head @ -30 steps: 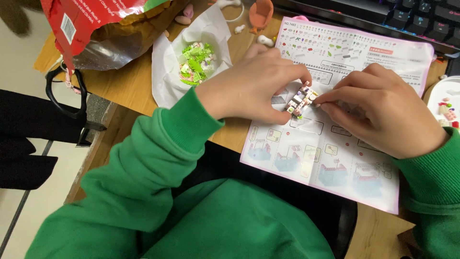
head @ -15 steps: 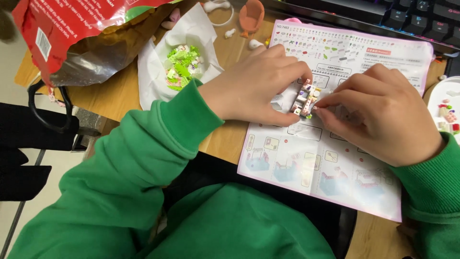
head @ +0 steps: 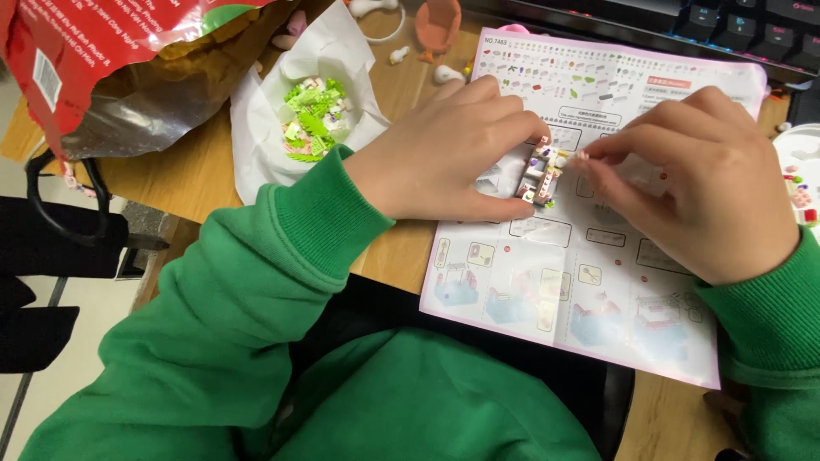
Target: The person assembles a small structure using colorful plastic bricks while referencing an instruction manual. They pick up individual bricks from a paper wrapper and a tray, attach them to the growing model, and occasionally adjust the manual's position on the desk.
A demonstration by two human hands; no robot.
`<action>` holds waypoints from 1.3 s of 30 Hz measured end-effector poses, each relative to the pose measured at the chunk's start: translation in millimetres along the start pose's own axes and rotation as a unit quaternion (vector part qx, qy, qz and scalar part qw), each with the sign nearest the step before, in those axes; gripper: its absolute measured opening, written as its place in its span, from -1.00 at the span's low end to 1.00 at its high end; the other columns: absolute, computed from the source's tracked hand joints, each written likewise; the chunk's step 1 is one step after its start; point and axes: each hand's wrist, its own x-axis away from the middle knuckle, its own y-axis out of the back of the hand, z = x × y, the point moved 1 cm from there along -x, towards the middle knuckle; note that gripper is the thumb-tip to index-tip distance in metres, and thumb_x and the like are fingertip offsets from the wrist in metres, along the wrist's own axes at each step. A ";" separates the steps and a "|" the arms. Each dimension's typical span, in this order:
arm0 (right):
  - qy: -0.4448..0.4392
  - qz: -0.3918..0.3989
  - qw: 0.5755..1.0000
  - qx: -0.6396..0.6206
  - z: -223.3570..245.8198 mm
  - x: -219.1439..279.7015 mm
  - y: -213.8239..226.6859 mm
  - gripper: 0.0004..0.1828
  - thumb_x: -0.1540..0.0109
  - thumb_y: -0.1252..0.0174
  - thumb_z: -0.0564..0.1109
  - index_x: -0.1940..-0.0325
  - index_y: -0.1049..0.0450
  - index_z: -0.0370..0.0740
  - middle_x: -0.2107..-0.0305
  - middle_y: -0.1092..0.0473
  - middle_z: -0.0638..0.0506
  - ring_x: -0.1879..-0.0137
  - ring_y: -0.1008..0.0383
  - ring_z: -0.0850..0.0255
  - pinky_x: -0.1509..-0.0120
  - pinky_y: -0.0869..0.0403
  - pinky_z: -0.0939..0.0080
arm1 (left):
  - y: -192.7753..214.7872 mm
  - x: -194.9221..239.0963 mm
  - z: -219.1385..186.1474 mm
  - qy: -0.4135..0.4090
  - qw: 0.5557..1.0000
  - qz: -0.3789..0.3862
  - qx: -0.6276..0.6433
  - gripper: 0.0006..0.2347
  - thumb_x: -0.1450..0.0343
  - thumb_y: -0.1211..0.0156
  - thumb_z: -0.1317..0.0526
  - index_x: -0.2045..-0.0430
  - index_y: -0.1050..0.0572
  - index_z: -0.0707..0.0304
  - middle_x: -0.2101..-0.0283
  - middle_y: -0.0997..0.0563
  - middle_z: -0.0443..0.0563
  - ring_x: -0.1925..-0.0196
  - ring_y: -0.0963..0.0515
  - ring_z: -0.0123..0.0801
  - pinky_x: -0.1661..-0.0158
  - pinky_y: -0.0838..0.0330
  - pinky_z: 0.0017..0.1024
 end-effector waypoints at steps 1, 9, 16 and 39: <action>-0.001 0.000 1.000 0.001 0.6 -0.9 -0.6 -0.86 -0.31 -0.35 -0.12 0.15 -0.59 -0.22 0.41 -0.39 0.03 0.23 -0.27 0.04 0.07 -0.26 0.09 | -0.9 -0.4 0.7 -0.001 1.000 0.000 0.001 -0.58 -0.34 -0.26 -0.12 0.18 -0.41 0.20 0.26 -0.48 -0.03 0.19 -0.35 -0.15 0.21 -0.22 -0.21; 0.008 -0.012 1.000 0.016 7.7 -9.1 -0.9 -0.82 -0.36 -0.35 -0.07 0.13 -0.60 -0.23 0.36 -0.39 0.01 0.21 -0.20 0.03 0.12 -0.25 0.09 | -5.4 -1.5 -0.7 -0.013 1.000 -0.003 -0.012 -0.57 -0.33 -0.29 -0.17 0.19 -0.43 0.18 0.30 -0.43 -0.02 0.21 -0.34 -0.13 0.22 -0.23 -0.21; 0.028 -0.022 0.998 0.051 7.9 -13.2 -0.1 -0.80 -0.35 -0.39 -0.02 0.17 -0.62 -0.20 0.39 -0.44 0.08 0.19 -0.28 0.05 0.07 -0.28 0.11 | -8.0 -1.5 0.8 -0.023 0.999 -0.015 -0.020 -0.56 -0.33 -0.28 -0.18 0.16 -0.46 0.17 0.30 -0.44 -0.03 0.21 -0.36 -0.14 0.21 -0.23 -0.21; 0.067 0.037 0.990 0.116 10.4 -28.0 8.0 -0.93 -0.31 -0.34 -0.01 0.19 -0.66 0.02 0.41 -0.48 0.19 0.22 -0.31 0.05 0.18 -0.33 0.07 | -11.1 -0.8 1.5 -0.028 0.999 -0.015 -0.040 -0.53 -0.32 -0.26 -0.23 0.20 -0.49 0.20 0.33 -0.46 -0.05 0.22 -0.35 -0.16 0.22 -0.24 -0.18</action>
